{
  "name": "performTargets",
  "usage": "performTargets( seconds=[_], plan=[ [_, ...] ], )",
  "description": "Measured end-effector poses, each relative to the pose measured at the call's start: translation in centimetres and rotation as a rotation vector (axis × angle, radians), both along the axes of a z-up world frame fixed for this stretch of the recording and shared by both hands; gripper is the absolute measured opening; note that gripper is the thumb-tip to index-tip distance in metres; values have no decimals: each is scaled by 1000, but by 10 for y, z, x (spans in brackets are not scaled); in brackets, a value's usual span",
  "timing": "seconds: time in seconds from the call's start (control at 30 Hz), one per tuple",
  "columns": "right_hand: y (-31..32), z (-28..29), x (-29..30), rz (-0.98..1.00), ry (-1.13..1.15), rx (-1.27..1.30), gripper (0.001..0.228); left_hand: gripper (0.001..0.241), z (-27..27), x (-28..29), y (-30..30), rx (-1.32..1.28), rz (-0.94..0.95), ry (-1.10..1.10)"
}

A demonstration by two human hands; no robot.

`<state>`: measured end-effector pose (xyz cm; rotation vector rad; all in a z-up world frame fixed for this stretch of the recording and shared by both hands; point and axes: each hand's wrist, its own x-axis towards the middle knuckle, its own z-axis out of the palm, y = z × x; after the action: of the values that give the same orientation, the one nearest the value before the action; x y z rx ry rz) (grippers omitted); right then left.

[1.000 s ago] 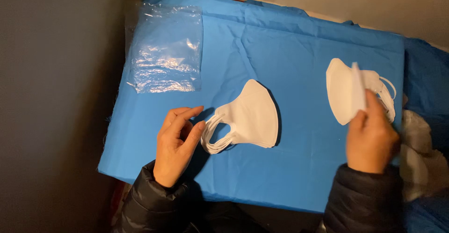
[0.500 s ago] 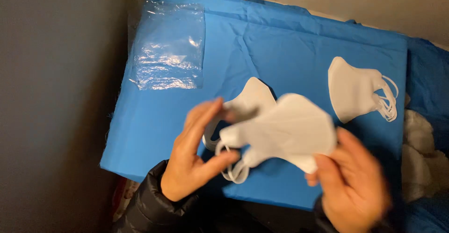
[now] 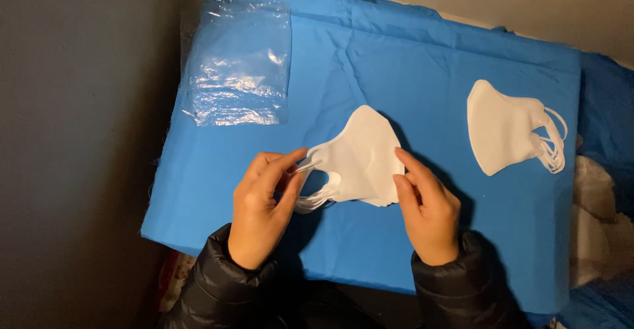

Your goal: Stacking white face masks and putting them into a clear plastic bag.

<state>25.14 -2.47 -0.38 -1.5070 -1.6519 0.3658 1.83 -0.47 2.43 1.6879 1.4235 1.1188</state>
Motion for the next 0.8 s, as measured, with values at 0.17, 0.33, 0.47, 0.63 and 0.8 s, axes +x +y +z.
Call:
performTargets(
  seconds=[0.17, 0.33, 0.47, 0.63, 0.8],
  plan=[
    [7, 2, -1, 91, -21, 28, 33, 36, -11, -1, 0, 12, -19, 79],
    [6, -6, 3, 110, -67, 24, 33, 39, -12, -2, 1, 3, -80, 123],
    [3, 1, -4, 58, -131, -20, 34, 42, -20, -3, 4, 28, -72, 163],
    [2, 1, -2, 40, -142, -43, 35, 39, -23, -7, 4, 61, -65, 188],
    [0, -3, 23, -32, -207, 20, 37, 49, -20, -13, 1, 16, -126, 126]
  ],
)
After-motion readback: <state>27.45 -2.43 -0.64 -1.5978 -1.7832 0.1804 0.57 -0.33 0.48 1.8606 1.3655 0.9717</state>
